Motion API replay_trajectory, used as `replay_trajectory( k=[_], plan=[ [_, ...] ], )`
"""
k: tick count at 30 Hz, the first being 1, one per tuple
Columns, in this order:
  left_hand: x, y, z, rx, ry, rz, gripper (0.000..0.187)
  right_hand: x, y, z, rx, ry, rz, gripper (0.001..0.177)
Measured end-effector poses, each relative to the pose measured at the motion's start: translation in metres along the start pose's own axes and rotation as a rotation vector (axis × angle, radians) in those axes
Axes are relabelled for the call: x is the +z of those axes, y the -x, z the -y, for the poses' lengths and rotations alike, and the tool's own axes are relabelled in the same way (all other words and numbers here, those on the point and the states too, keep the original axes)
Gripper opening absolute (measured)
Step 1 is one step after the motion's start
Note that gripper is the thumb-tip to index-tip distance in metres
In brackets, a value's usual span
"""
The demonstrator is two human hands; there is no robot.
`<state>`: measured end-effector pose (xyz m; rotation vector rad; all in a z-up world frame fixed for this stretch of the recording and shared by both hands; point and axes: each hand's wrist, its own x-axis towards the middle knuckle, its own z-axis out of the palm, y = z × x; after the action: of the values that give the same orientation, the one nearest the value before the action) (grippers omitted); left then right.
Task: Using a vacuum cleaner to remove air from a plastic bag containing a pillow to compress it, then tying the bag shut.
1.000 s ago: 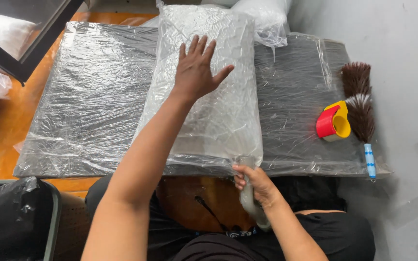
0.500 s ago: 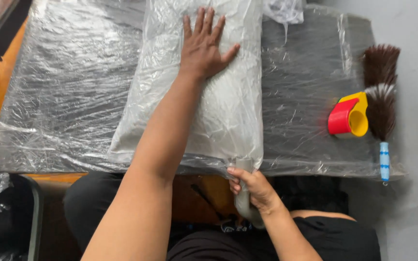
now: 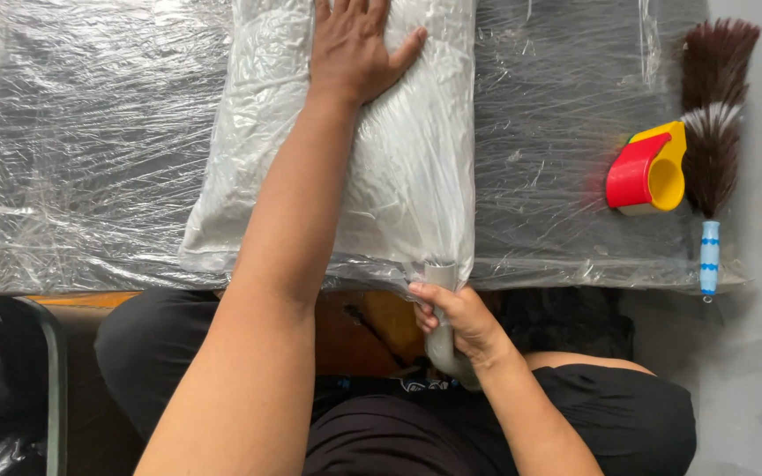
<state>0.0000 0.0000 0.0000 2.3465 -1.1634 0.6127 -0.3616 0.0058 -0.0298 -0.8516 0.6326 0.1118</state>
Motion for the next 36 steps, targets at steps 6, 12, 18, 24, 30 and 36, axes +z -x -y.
replay_trajectory(
  k=[6,12,18,24,30,36],
  plan=[
    [0.011,-0.001,0.004,-0.054,0.009,0.193,0.088,-0.002,-0.001,-0.002,0.014,-0.001,-0.005,0.013],
    [0.010,-0.002,0.005,-0.098,0.010,0.248,0.088,-0.002,-0.003,-0.004,0.017,0.006,-0.027,0.016],
    [0.017,0.000,0.006,-0.118,0.023,0.263,0.089,-0.002,-0.006,-0.003,0.017,0.045,-0.016,0.024],
    [0.028,-0.008,0.010,-0.127,0.002,0.290,0.092,0.001,-0.005,0.002,0.012,0.089,-0.010,0.028],
    [-0.014,-0.009,0.024,-0.182,0.095,0.481,0.093,-0.002,-0.008,-0.001,0.002,0.069,0.004,0.027],
    [-0.055,0.058,0.083,-0.765,-0.138,0.509,0.119,0.000,-0.015,-0.012,-0.094,0.070,-0.101,0.031]
  ],
)
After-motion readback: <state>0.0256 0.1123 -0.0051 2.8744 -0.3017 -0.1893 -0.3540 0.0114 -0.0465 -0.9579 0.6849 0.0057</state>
